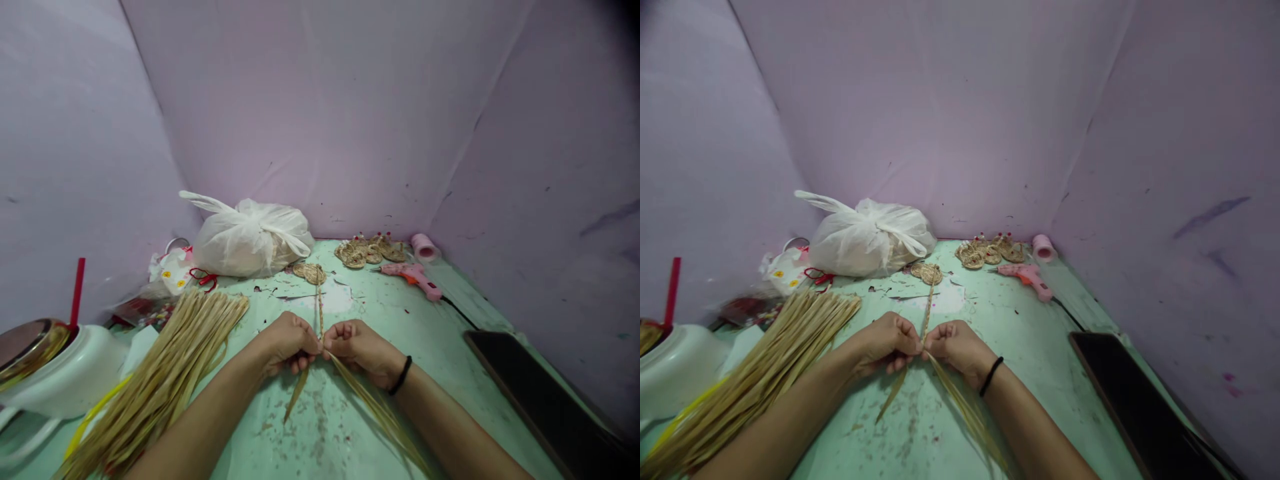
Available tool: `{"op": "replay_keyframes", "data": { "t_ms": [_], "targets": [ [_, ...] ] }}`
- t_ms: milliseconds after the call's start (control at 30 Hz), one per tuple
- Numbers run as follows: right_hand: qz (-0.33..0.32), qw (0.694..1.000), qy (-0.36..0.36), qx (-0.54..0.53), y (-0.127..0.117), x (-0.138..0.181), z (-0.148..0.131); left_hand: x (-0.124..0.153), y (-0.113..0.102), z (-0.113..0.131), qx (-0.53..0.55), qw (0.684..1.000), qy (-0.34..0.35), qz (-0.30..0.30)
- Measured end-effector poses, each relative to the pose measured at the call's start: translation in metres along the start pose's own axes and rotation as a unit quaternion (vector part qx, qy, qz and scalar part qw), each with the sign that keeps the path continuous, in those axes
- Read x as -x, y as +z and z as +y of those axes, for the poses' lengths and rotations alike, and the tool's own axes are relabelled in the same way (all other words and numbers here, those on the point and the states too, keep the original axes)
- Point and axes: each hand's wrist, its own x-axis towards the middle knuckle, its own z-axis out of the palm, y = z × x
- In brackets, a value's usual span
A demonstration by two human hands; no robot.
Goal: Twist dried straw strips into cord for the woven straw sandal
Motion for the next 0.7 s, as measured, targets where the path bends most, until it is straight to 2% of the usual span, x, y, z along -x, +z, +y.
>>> {"op": "replay_keyframes", "data": {
  "t_ms": [100, 367, 433, 600, 700],
  "targets": [
    [0.017, 0.999, -0.005, 0.035, 0.002, 0.001, -0.003, 0.0, 0.0, 0.0, -0.009, 1.0, 0.005, -0.001],
    [0.065, 0.993, -0.036, 0.089, 0.004, -0.004, -0.002, -0.002, 0.002, -0.002, -0.031, 0.998, -0.025, 0.041],
    [0.087, 0.986, -0.044, 0.133, 0.002, -0.004, 0.0, -0.003, 0.003, -0.003, -0.035, 0.998, -0.021, 0.055],
    [0.162, 0.931, -0.03, 0.327, 0.002, 0.003, -0.006, -0.005, 0.011, -0.003, -0.025, 0.996, -0.003, 0.091],
    [0.177, 0.904, -0.033, 0.388, 0.011, 0.012, -0.014, -0.004, 0.014, -0.001, -0.015, 0.995, -0.016, 0.102]
  ]
}}
